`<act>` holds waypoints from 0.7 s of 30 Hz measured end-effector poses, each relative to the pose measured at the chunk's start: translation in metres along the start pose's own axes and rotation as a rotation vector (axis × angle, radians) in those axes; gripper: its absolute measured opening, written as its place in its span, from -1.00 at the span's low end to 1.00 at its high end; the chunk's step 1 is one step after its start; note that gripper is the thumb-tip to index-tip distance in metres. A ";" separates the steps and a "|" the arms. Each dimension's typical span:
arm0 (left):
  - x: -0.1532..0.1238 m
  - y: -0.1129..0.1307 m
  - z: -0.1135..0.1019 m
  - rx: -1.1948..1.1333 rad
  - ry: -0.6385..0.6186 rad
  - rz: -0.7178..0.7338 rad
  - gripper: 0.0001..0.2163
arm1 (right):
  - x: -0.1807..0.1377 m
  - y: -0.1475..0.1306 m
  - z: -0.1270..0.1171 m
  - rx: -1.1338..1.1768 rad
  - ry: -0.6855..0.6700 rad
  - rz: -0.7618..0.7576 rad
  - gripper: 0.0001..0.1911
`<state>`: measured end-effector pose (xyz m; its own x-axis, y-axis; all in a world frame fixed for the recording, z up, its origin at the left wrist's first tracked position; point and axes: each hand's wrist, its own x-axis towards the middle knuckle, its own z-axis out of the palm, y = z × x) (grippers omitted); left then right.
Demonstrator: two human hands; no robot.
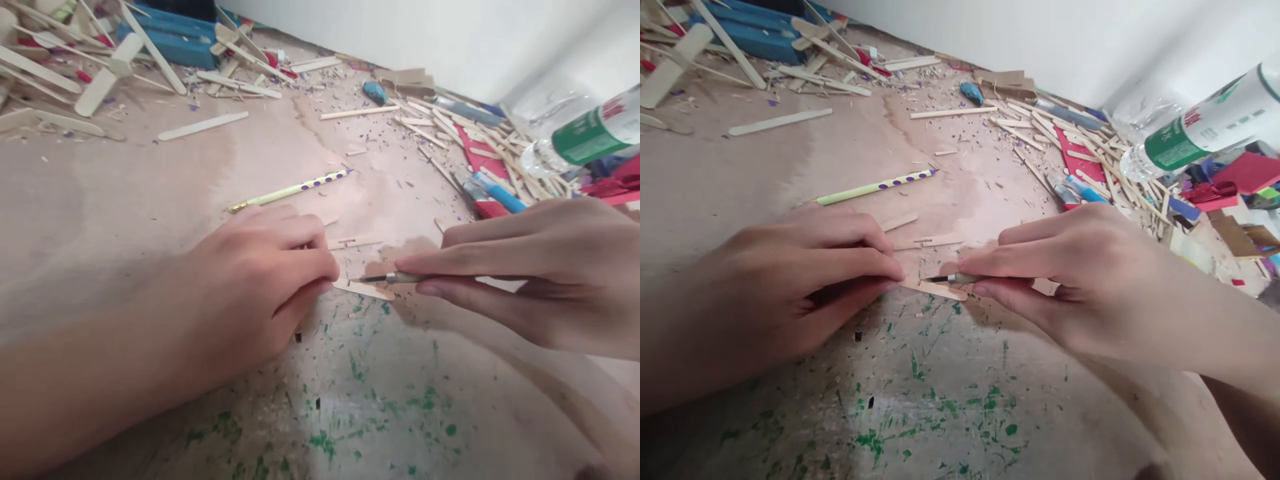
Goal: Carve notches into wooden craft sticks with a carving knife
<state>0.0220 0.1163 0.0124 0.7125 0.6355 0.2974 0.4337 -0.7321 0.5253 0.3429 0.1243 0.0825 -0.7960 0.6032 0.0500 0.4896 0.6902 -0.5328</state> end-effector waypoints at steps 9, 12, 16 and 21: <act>-0.003 0.000 0.006 0.029 0.039 -0.027 -0.65 | 0.012 0.007 0.002 0.040 -0.079 -0.040 -0.77; 0.000 0.001 0.007 0.037 0.027 -0.026 -0.64 | 0.015 0.008 -0.001 0.034 -0.110 -0.051 -0.73; 0.001 0.003 0.009 0.044 0.059 -0.029 -0.64 | 0.020 0.010 -0.003 0.039 -0.162 -0.071 -0.67; -0.001 0.002 0.013 0.035 0.084 -0.042 -0.66 | 0.018 0.009 0.003 0.091 -0.135 0.016 -0.72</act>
<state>0.0294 0.1111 0.0029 0.6456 0.6828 0.3422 0.4821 -0.7118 0.5107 0.3321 0.1405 0.0759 -0.8318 0.5507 -0.0699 0.4735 0.6381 -0.6071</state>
